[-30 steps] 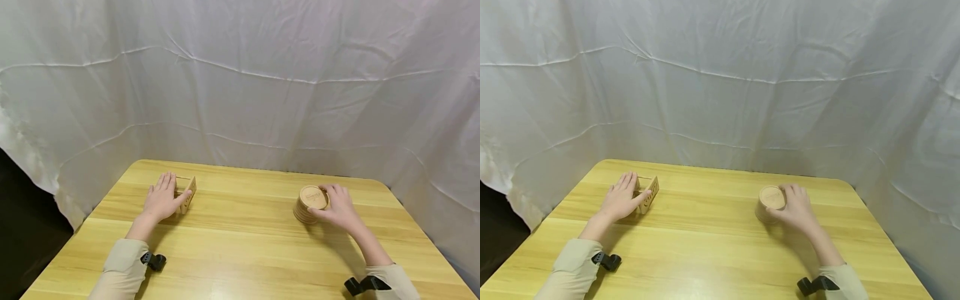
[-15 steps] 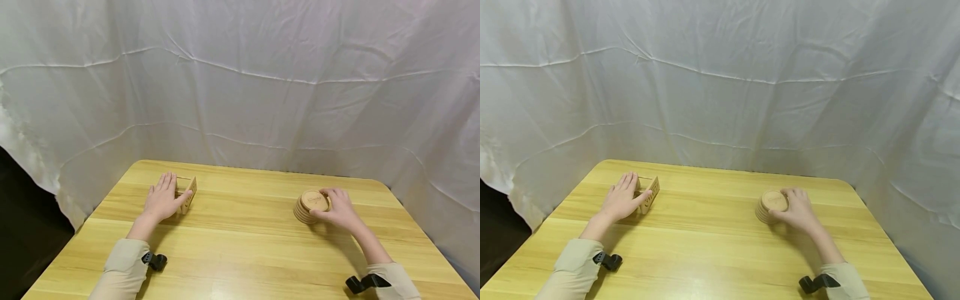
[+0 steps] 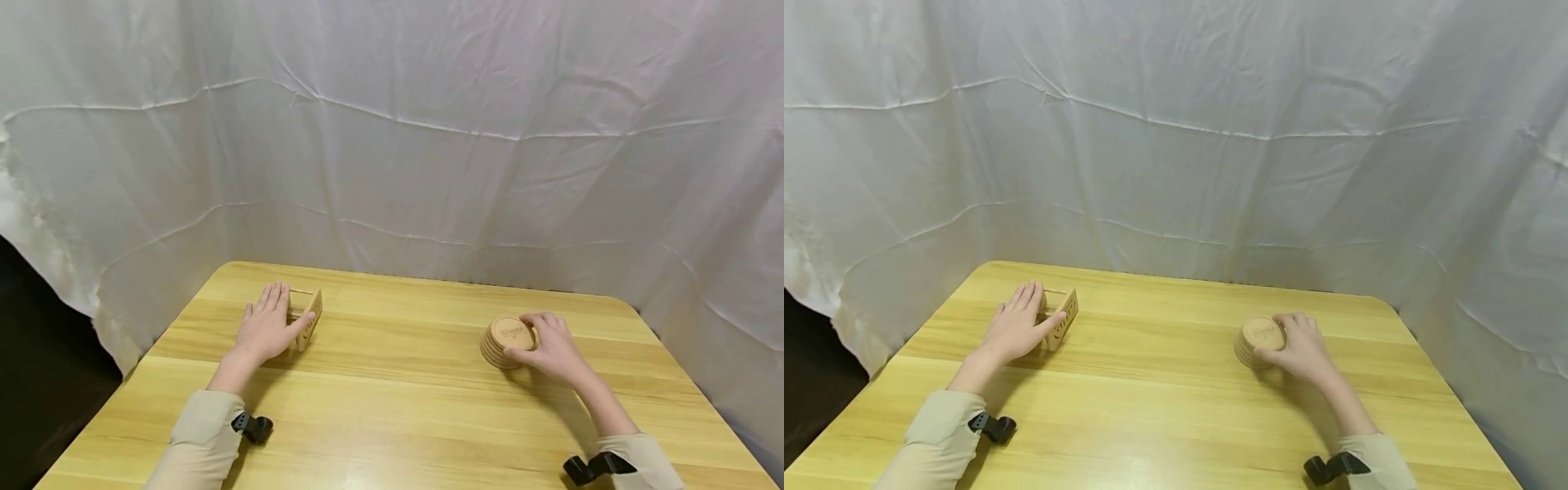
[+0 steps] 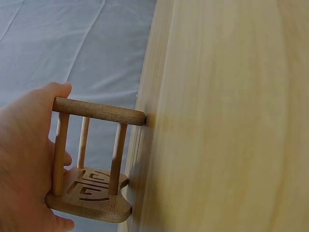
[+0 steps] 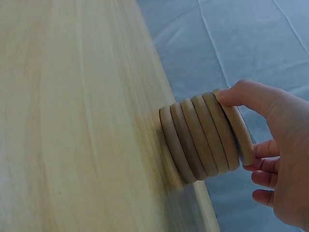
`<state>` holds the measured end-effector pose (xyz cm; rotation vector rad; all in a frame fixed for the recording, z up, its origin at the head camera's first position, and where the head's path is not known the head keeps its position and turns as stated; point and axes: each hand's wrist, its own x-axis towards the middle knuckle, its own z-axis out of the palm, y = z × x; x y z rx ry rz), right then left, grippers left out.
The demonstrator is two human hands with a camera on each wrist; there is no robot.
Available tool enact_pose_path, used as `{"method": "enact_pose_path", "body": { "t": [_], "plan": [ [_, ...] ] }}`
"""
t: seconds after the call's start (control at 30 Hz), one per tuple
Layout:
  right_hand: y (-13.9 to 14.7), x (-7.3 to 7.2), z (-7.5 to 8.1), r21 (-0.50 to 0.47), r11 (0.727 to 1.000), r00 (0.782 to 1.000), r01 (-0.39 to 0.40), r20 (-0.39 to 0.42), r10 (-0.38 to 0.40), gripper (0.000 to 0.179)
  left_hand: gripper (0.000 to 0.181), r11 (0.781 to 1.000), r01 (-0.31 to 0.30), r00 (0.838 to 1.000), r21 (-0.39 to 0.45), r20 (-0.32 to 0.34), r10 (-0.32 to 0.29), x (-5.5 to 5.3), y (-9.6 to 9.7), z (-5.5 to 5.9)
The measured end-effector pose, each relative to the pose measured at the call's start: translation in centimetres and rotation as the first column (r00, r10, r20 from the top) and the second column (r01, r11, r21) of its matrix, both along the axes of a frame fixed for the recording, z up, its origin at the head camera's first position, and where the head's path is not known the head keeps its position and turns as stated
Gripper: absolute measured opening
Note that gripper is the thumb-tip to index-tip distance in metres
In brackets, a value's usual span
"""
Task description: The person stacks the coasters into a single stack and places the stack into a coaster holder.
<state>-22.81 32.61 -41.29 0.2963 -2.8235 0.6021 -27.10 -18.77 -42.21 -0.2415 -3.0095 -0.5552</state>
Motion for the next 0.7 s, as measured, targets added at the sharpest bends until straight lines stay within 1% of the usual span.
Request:
{"method": "enact_pose_path", "body": {
  "t": [0.27,0.7],
  "plan": [
    [-0.07,-0.14,-0.17,-0.004,1.0,1.0,0.011,0.02,-0.011,0.077,0.093,1.0,-0.005,1.0,0.003,-0.002,0.005,-0.03,-0.06,-0.08],
    [0.11,-0.3,-0.52,-0.009,1.0,1.0,0.003,0.011,-0.003,0.075,0.093,1.0,-0.007,1.0,-0.002,-0.002,0.007,-0.05,-0.08,-0.13]
  ]
}}
